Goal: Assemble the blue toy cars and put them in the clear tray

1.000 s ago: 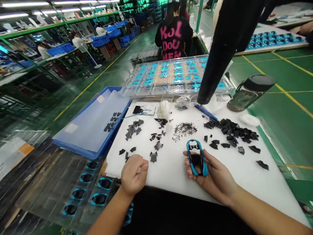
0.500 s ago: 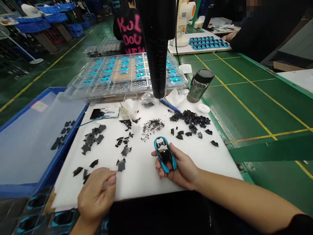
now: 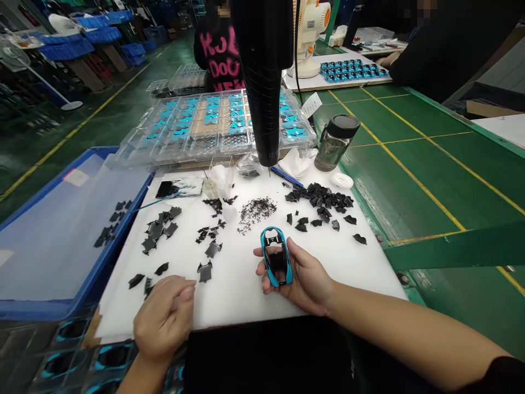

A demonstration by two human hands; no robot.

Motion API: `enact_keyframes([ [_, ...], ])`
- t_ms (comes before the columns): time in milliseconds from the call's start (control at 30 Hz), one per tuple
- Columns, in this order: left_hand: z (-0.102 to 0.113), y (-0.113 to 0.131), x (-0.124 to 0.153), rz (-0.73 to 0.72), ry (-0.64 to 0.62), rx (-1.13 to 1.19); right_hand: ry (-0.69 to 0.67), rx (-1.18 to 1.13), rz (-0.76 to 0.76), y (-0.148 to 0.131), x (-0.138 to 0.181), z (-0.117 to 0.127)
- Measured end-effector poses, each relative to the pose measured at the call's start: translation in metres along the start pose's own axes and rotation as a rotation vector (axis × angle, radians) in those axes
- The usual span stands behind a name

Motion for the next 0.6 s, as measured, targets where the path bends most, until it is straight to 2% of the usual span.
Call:
enact_keyframes([
  [200, 0.013, -0.007, -0.001, 0.112, 0.08, 0.04, 0.082, 0.04, 0.016, -0.005, 0.005, 0.002],
  [333, 0.042, -0.012, -0.003, 0.16, 0.218, 0.114, 0.156, 0.075, 0.053, -0.013, 0.006, 0.011],
  [467, 0.072, -0.038, 0.006, 0.334, 0.345, 0.08, 0.204, 0.089, 0.064, -0.016, 0.006, 0.017],
  [600, 0.087, -0.056, 0.022, 0.435, 0.393, 0.06, 0.257, 0.096, 0.083, -0.016, 0.01, 0.018],
])
Point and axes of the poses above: each hand's wrist, its own x-axis away from the middle knuckle, its own z-axis out of the back of the hand, y = z × x, the point moved 10 cm from there along -x, towards the middle knuckle, and after that the axes turned 9 degrees about z, right-handed, at the moved point
